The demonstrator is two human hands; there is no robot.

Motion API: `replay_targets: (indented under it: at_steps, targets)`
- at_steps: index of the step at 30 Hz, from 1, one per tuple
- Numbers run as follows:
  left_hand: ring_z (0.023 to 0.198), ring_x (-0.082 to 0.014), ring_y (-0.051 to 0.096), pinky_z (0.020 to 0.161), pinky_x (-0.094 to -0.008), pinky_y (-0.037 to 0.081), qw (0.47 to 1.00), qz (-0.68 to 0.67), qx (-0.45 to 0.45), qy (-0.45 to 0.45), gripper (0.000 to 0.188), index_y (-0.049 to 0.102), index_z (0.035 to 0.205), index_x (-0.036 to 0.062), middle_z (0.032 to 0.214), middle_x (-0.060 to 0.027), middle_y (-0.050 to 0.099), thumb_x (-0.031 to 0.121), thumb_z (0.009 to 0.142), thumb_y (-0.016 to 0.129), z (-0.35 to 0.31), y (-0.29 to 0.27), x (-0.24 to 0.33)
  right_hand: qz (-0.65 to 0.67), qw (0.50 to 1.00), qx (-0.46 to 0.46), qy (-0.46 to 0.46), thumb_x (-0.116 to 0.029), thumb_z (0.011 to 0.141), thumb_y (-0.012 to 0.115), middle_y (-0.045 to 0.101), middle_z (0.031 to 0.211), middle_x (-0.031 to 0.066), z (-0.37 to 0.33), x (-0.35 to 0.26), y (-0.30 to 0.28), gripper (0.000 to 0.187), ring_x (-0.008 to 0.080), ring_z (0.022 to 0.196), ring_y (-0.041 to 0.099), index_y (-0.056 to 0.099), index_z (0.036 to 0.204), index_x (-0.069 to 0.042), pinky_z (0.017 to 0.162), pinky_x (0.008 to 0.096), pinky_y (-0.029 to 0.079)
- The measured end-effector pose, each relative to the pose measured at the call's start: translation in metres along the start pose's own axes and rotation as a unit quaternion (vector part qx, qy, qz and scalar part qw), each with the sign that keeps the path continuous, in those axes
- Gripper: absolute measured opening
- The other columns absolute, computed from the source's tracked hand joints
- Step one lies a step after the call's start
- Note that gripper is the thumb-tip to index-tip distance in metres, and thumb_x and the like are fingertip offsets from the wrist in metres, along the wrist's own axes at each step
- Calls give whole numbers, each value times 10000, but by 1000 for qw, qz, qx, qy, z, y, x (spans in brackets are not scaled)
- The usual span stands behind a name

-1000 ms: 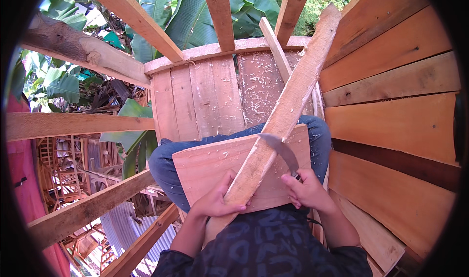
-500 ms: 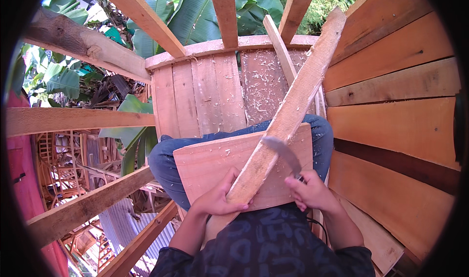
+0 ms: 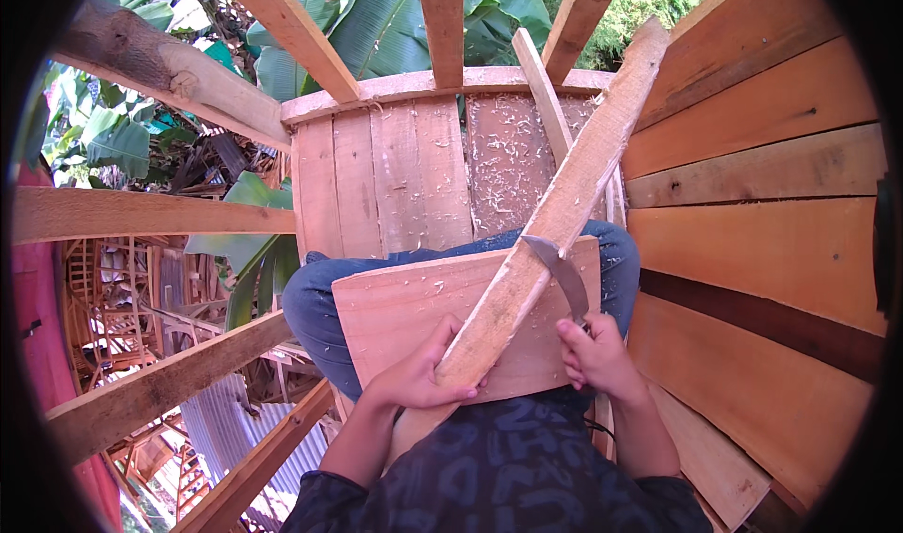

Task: The person sits on a wooden platform and uses a curved blade to shave a long wooden plank resting on their lap. They repeatedly draw the blade along the plank to remove thin shavings, occasionally adjusting the plank's position.

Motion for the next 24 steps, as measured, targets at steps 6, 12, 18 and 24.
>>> replay_targets:
  at_steps: [6,12,18,24]
  targets:
    - [961,-142,602,821,-301,509,998,-51,19,13,516,315,1136,69,1075,-109,580,37,822,724,-9,1,2,-62,995,61,-40,-225,963,578,474,505,-22,-1,-9,3,368,62,396,460,492,648,-56,373,237,376]
    - [968,-144,593,829,-308,510,1000,4,-16,12,519,316,1136,65,1098,-113,574,26,819,726,-6,0,2,-111,992,-54,1,-234,974,562,468,494,-17,-11,2,26,359,59,386,462,519,671,-44,362,237,377]
    - [956,-148,597,839,-318,508,990,137,-27,-6,533,316,1130,63,1077,-105,575,52,812,744,-5,-2,2,-87,992,-79,42,-281,961,582,461,486,-15,-19,6,36,363,73,377,458,547,694,-38,367,237,374]
    - [941,-147,594,838,-313,501,1000,-14,-6,-27,528,314,1129,64,1083,-103,565,67,819,742,3,5,5,-69,997,-6,24,-299,950,598,485,501,-13,-9,13,24,383,63,384,461,533,678,-38,369,227,372]
Point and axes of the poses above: each hand's wrist, its own z-axis towards the middle knuckle, its own y-axis out of the palm, x = y × z, the point moved 4 cm from there along z, towards the middle knuckle
